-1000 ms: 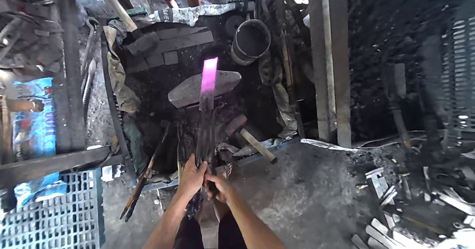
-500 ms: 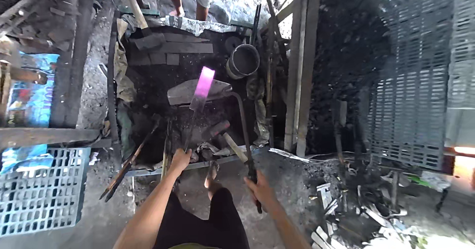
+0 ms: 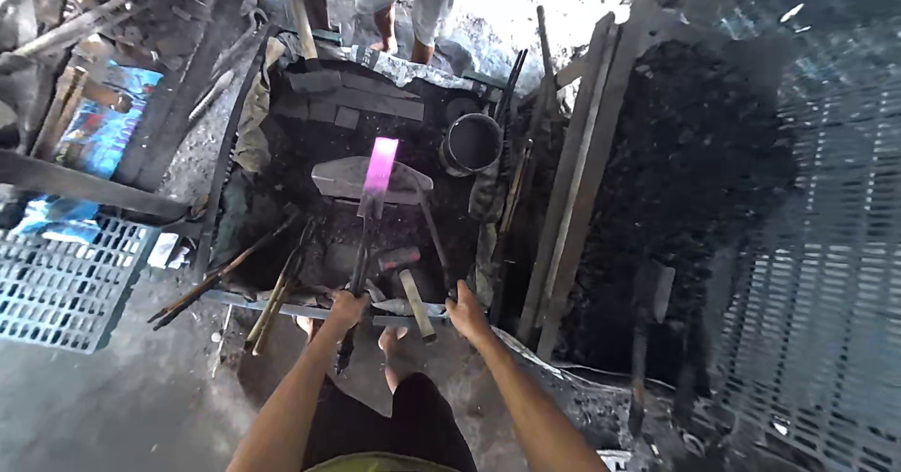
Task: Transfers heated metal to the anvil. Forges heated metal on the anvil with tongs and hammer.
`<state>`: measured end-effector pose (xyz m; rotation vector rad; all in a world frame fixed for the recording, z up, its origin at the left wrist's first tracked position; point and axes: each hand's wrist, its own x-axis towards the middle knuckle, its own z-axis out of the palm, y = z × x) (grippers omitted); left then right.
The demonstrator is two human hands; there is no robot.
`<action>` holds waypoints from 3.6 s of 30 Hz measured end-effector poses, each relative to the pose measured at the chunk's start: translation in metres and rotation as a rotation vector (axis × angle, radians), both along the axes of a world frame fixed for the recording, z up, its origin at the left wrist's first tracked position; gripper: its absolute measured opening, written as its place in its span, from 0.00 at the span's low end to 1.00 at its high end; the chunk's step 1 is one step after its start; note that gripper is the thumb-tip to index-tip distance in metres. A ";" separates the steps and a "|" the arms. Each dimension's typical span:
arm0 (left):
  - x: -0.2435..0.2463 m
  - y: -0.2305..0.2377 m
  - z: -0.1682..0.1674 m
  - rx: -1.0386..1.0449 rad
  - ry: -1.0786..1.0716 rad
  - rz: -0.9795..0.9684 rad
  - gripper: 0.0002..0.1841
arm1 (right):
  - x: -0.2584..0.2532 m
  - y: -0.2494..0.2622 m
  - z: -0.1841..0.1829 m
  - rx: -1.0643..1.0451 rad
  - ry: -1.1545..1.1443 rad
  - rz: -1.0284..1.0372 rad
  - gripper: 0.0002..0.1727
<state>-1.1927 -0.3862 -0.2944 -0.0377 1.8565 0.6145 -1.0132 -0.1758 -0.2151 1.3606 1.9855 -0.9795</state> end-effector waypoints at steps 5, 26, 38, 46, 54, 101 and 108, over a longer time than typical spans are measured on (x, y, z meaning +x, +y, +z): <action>0.005 0.004 0.000 0.049 -0.086 0.136 0.16 | -0.003 0.014 -0.001 -0.018 -0.031 0.066 0.31; 0.000 0.006 0.021 0.034 -0.101 0.182 0.12 | -0.012 0.010 0.020 0.094 -0.166 0.107 0.29; 0.025 -0.004 0.022 0.036 -0.193 0.233 0.11 | -0.019 0.007 0.002 0.010 -0.166 0.099 0.28; 0.024 0.001 0.039 0.054 -0.227 0.288 0.09 | -0.024 0.000 0.002 0.015 -0.183 0.091 0.29; 0.024 0.000 0.038 0.063 -0.242 0.315 0.09 | -0.025 -0.002 0.001 0.037 -0.194 0.099 0.28; 0.062 -0.027 0.066 0.167 -0.406 0.533 0.07 | -0.033 -0.022 0.003 0.110 -0.174 0.054 0.30; 0.043 -0.012 0.046 0.048 -0.086 0.204 0.11 | 0.013 -0.049 0.000 0.149 0.038 -0.169 0.30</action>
